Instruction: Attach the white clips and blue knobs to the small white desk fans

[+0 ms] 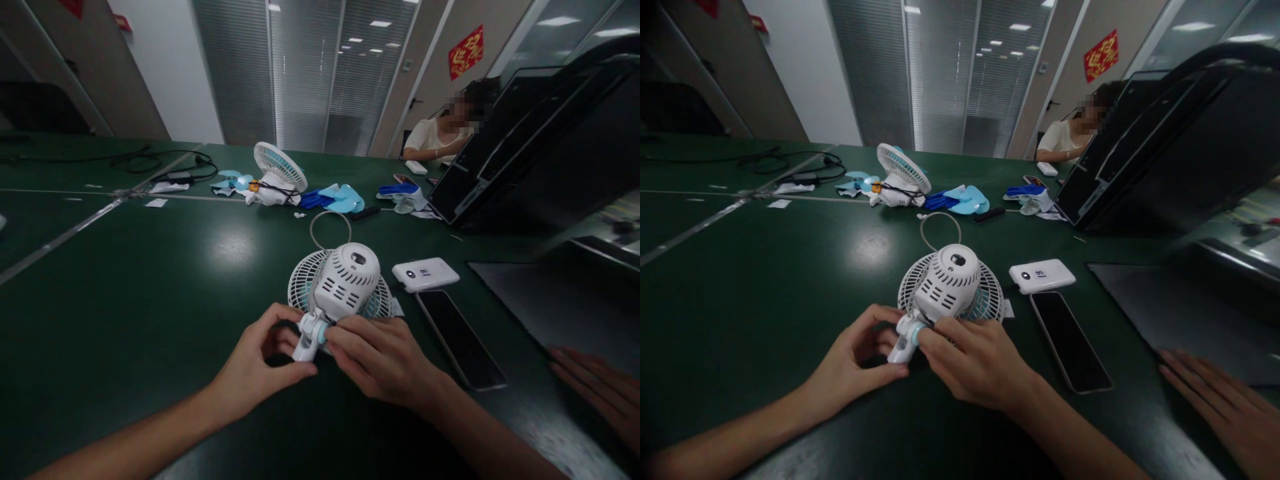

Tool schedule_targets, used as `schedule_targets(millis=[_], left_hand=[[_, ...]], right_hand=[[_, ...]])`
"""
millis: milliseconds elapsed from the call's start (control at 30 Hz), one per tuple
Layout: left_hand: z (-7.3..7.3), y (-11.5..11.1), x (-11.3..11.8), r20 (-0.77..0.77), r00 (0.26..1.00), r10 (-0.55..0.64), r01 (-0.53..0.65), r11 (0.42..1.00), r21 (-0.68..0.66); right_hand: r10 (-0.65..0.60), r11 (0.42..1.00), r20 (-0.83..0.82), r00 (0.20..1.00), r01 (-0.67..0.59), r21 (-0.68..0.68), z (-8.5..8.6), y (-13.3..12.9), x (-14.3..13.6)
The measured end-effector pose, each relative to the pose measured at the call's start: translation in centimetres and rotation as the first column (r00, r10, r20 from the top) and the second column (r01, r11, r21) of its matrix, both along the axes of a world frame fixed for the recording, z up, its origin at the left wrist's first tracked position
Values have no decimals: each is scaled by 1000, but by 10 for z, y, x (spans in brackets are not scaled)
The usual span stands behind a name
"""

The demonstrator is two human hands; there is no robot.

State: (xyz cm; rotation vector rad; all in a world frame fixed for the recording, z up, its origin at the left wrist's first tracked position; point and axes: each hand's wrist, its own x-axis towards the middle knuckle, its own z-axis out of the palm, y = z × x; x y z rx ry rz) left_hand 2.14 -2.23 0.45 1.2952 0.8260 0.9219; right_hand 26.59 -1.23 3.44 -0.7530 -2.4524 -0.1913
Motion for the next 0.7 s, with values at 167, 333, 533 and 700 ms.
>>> schedule_targets(millis=[167,333,533,700], left_hand=[[-1,0,-1,-6,1000,-8,8,1000,-12],[-2,0,-1,5,1000,-12,12,1000,-1],[1,-1,0,13,1000,-14,14,1000,-1],[2,0,0,9,1000,-18,18,1000,0]], right_hand=[[-16,998,-34,999,19,67,-4,-1,-1],[-33,997,-119,992,41,63,-4,-1,-8],[-48,999,-151,987,48,-2,-5,-2,-12],[35,999,-50,998,-37,-28,-4,3,1]])
